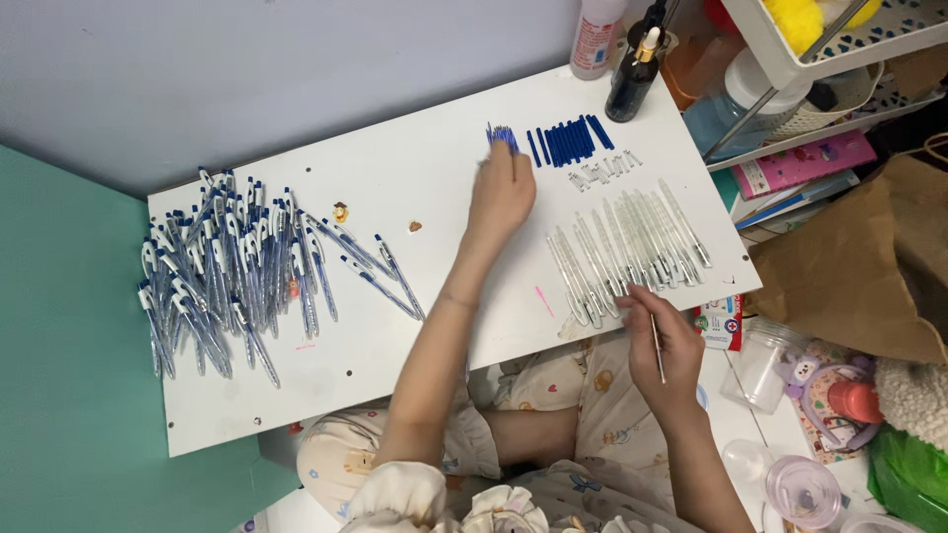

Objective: The person assembles ballpoint pens by hand, inserting ink cartridges into clear barrels and attaching the corresponding caps.

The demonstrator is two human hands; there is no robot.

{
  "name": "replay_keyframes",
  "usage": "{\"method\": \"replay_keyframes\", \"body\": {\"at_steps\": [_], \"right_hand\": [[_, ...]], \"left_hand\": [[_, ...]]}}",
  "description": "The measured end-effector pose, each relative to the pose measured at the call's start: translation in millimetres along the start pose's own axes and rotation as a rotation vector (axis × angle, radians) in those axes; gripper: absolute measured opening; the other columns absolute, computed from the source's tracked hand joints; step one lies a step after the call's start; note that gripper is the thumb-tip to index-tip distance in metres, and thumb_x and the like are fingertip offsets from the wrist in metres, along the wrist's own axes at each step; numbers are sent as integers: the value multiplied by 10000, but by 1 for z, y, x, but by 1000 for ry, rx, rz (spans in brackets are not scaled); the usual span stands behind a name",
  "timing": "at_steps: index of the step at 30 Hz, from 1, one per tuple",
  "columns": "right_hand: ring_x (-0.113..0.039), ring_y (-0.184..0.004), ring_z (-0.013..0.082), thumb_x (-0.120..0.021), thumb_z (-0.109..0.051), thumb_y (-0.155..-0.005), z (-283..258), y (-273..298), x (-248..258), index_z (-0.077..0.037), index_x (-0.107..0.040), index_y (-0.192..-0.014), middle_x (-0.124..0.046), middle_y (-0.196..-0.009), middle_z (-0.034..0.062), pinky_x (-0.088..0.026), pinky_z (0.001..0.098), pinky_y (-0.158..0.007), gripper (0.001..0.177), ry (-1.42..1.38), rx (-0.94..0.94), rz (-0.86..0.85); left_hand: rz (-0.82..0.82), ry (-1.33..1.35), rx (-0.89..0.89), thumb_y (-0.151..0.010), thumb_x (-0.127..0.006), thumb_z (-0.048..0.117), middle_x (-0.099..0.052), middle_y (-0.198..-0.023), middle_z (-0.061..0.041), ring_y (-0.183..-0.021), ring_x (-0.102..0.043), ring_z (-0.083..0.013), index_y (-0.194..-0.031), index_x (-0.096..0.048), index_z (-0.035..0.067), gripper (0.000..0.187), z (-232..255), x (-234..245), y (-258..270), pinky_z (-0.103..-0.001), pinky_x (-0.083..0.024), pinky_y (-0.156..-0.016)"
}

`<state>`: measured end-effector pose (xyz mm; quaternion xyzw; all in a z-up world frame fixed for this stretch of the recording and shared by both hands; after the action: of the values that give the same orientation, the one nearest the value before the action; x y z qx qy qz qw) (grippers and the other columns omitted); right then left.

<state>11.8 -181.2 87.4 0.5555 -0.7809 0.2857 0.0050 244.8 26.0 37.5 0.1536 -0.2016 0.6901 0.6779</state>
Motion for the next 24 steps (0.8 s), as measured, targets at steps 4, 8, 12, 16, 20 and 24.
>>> {"method": "replay_keyframes", "body": {"at_steps": [4, 8, 12, 16, 20, 24], "right_hand": [[-694, -799, 171, -520, -32, -1076, 6, -3, -19, 36, -647, -1285, -783, -1016, 173, -562, 323, -756, 254, -220, -49, -24], [-691, -715, 205, -504, -182, -1088, 0, -8, -33, 109, -669, -1166, -756, -865, 223, -587, 342, -729, 343, -437, 34, -14], [-641, -666, 202, -483, -230, -1108, -3, -7, -46, 122, -666, -1117, -698, -743, 197, -557, 329, -715, 397, -486, 33, 4], [-626, -656, 204, -485, -253, -1117, 11, 9, -38, 117, -662, -1085, -664, -715, 196, -545, 333, -691, 412, -487, -21, 36], [-623, -668, 201, -510, -154, -1110, 21, 27, -17, 84, -692, -1066, -664, -707, 185, -544, 349, -725, 303, -371, -70, 51], [-647, -789, 197, -484, -161, -1126, 33, 48, 7, 41, -694, -1102, -663, -803, 116, -538, 322, -771, 292, -281, -263, 46]], "left_hand": [[-254, 529, 90, -1024, -397, 172, -575, -834, -94, -756, -499, -118, -942, -599, 47, 251, 10, 1, 45, -237, -445, -617], [-351, 867, 205, -1028, -594, 196, -601, -992, -23, -925, -610, -99, -1219, -667, -11, 291, 4, 8, 100, -190, -571, -775], [-260, 775, 172, -945, -752, 172, -679, -979, -74, -900, -725, -150, -1233, -706, 12, 333, -9, 22, 123, -264, -638, -802], [-155, 522, 166, -899, -796, 114, -723, -940, -139, -839, -747, -187, -1187, -692, -8, 329, -31, 19, 111, -281, -645, -722], [-37, 28, -12, -866, -777, 243, -773, -907, -115, -890, -766, -313, -1020, -757, 111, 204, -7, 12, 44, -412, -623, -782], [56, -249, 40, -764, -608, 128, -734, -736, -153, -873, -651, -472, -698, -696, 118, 110, -18, -18, -47, -508, -518, -784]]}}
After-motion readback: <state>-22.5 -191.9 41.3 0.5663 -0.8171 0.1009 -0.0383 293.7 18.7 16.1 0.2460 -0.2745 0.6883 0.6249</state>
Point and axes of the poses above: each hand's wrist, its own y-axis away from the middle knuckle, its own x-axis out of the back of the hand, z = x × y, the point moved 10 cm from there along -y, towards the middle knuckle
